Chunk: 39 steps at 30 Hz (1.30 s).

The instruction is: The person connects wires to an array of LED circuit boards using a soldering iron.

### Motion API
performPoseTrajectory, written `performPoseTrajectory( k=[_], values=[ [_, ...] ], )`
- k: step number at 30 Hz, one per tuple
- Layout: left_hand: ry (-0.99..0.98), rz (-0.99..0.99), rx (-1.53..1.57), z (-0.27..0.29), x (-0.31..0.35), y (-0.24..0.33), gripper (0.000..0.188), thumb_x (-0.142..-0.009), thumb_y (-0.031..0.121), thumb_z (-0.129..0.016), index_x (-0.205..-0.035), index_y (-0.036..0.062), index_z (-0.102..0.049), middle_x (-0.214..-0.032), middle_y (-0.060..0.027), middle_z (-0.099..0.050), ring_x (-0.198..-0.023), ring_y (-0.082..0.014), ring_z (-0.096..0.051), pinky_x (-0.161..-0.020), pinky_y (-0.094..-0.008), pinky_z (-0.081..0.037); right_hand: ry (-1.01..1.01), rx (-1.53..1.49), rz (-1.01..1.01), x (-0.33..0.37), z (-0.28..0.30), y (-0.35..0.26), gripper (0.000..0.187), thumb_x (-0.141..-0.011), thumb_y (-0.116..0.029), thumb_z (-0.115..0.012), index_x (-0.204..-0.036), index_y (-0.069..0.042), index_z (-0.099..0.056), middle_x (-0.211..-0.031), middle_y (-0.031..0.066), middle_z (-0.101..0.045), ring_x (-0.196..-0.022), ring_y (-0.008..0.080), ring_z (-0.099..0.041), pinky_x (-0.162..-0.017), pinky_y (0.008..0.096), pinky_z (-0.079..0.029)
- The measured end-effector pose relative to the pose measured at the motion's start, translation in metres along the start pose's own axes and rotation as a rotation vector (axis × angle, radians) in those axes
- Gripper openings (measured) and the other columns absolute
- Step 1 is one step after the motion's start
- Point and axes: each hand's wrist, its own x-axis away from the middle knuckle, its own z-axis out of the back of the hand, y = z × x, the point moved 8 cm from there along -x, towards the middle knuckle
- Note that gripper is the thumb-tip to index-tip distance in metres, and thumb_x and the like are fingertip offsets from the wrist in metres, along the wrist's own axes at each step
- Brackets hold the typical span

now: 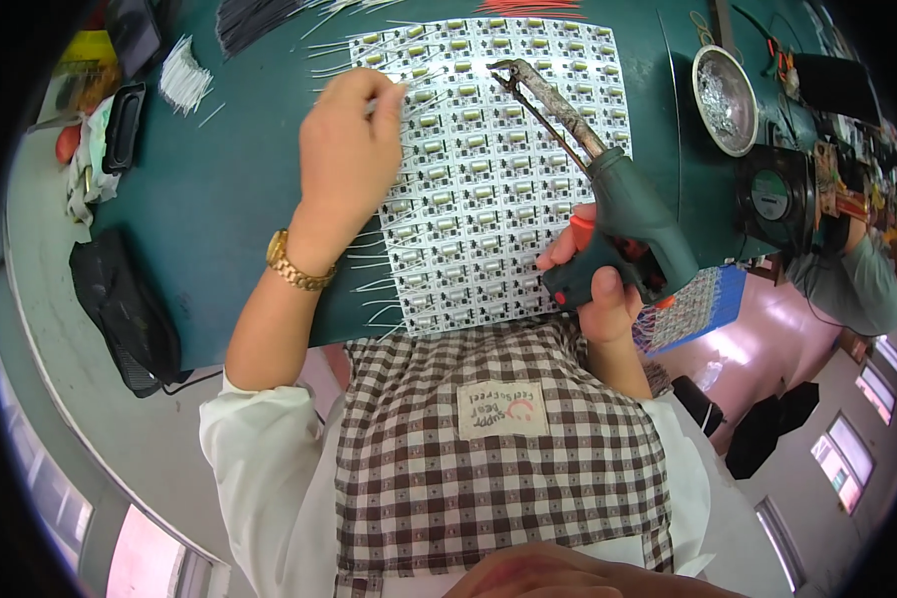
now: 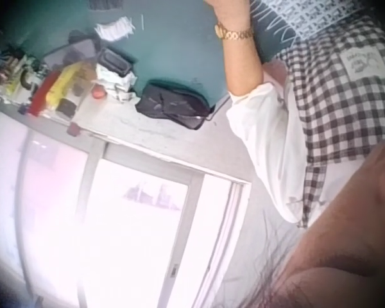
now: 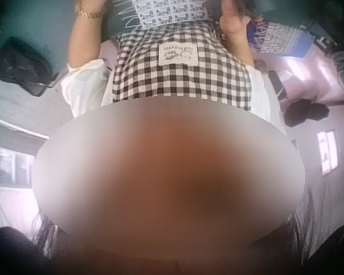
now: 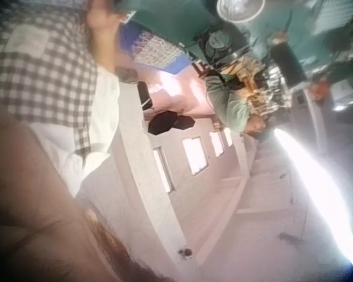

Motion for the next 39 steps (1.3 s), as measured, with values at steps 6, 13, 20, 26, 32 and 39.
performPoseTrajectory(
  k=[6, 13, 20, 26, 32, 39],
  values=[
    [0.013, 0.005, 0.150, 0.003, 0.007, 0.016, 0.012, -0.085, 0.014, -0.062, -0.083, 0.0022, -0.059, -0.080, -0.0108, -0.060, -0.066, -0.0245, -0.058, -0.057, -0.0313, -0.046, -0.013, -0.012, -0.023, 0.003, -0.001, -0.004, 0.066, -0.081, -0.045, -0.063, -0.120, 0.005, -0.045, -0.079, 0.0106, -0.055, -0.066, 0.0177, -0.055, -0.061, 0.0290, -0.047],
    [-0.107, -0.080, -0.081, -0.019, 0.012, 0.022, 0.012, -0.083, 0.016, -0.063, -0.080, 0.0061, -0.057, -0.077, -0.0084, -0.059, -0.063, -0.0284, -0.058, -0.054, -0.0358, -0.046, -0.114, -0.025, 0.036, 0.013, -0.004, -0.002, 0.045, -0.088, -0.024, -0.052, -0.122, 0.004, -0.046, -0.081, 0.0096, -0.058, -0.067, 0.0148, -0.053, -0.062, 0.0295, -0.042],
    [-0.105, -0.100, -0.155, -0.021, 0.015, 0.024, 0.012, -0.082, 0.014, -0.062, -0.079, 0.0063, -0.054, -0.075, -0.0083, -0.057, -0.063, -0.0288, -0.057, -0.053, -0.0378, -0.046, -0.074, 0.039, -0.167, 0.014, -0.006, 0.010, 0.058, -0.081, -0.045, -0.061, -0.117, 0.001, -0.051, -0.075, 0.0092, -0.055, -0.062, 0.0160, -0.053, -0.054, 0.0272, -0.041],
    [-0.101, -0.110, -0.168, -0.020, 0.015, 0.025, 0.013, -0.082, 0.015, -0.061, -0.080, 0.0061, -0.052, -0.074, -0.0085, -0.056, -0.064, -0.0292, -0.057, -0.053, -0.0383, -0.045, -0.073, 0.129, -0.103, 0.012, -0.011, 0.004, 0.054, -0.082, -0.042, -0.059, -0.116, 0.000, -0.051, -0.078, 0.0092, -0.055, -0.064, 0.0158, -0.054, -0.056, 0.0281, -0.042],
    [-0.102, -0.131, -0.172, -0.020, 0.015, 0.025, 0.013, -0.083, 0.015, -0.061, -0.080, 0.0061, -0.052, -0.075, -0.0090, -0.055, -0.064, -0.0302, -0.057, -0.053, -0.0391, -0.045, -0.107, 0.016, -0.051, 0.011, -0.010, 0.002, 0.028, -0.080, -0.002, -0.059, -0.107, 0.004, -0.056, -0.081, 0.0088, -0.061, -0.069, 0.0145, -0.059, -0.062, 0.0280, -0.049],
    [-0.100, -0.148, -0.161, -0.019, 0.015, 0.024, 0.013, -0.083, 0.015, -0.060, -0.081, 0.0056, -0.052, -0.076, -0.0092, -0.056, -0.065, -0.0307, -0.057, -0.053, -0.0394, -0.045, -0.066, 0.233, -0.042, 0.013, -0.006, 0.001, 0.020, -0.076, -0.002, -0.061, -0.095, 0.003, -0.062, -0.080, 0.0086, -0.064, -0.068, 0.0164, -0.062, -0.064, 0.0280, -0.050]
  ],
)
